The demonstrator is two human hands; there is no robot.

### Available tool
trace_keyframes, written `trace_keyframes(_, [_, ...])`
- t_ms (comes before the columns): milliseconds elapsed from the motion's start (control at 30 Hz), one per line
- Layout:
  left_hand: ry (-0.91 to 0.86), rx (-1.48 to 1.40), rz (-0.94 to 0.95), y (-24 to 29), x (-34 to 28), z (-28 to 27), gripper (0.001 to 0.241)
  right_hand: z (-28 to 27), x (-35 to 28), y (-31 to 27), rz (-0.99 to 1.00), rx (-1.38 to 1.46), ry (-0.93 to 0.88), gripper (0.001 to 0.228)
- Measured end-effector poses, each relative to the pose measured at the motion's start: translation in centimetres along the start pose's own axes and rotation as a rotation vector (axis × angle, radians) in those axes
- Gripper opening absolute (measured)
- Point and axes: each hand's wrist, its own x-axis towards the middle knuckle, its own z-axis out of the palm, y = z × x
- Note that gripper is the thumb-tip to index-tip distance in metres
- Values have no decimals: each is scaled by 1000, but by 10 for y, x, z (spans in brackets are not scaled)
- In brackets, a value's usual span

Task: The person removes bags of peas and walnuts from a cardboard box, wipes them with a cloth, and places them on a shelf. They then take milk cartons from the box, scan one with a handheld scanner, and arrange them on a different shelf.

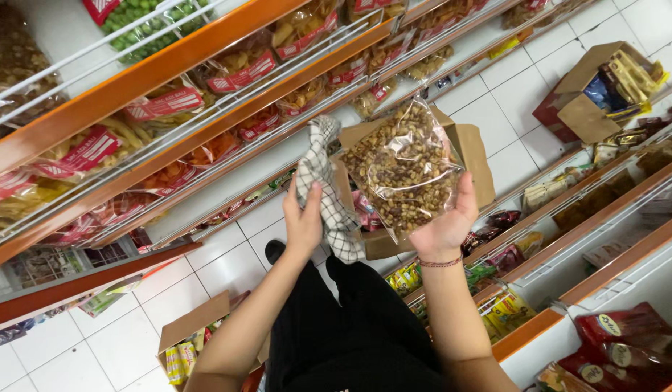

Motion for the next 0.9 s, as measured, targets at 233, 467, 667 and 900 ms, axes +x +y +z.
trace_keyframes(233, [-175, -624, -280, 22, -16, 26, 66, -26, 6, 20, 95, -165, 111, 46])
trace_keyframes(467, [-24, -16, 334, 56, -25, 32, 59, -39, 31, 3, 64, -956, 72, 73])
trace_keyframes(667, [-382, 697, 1080, 90, -14, 11, 45, -29, 25, -28, 363, -241, -121, 76])
trace_keyframes(900, [-762, 1301, 1103, 122, -21, 13, 58, -70, 28, -29, 411, -154, -105, 46])
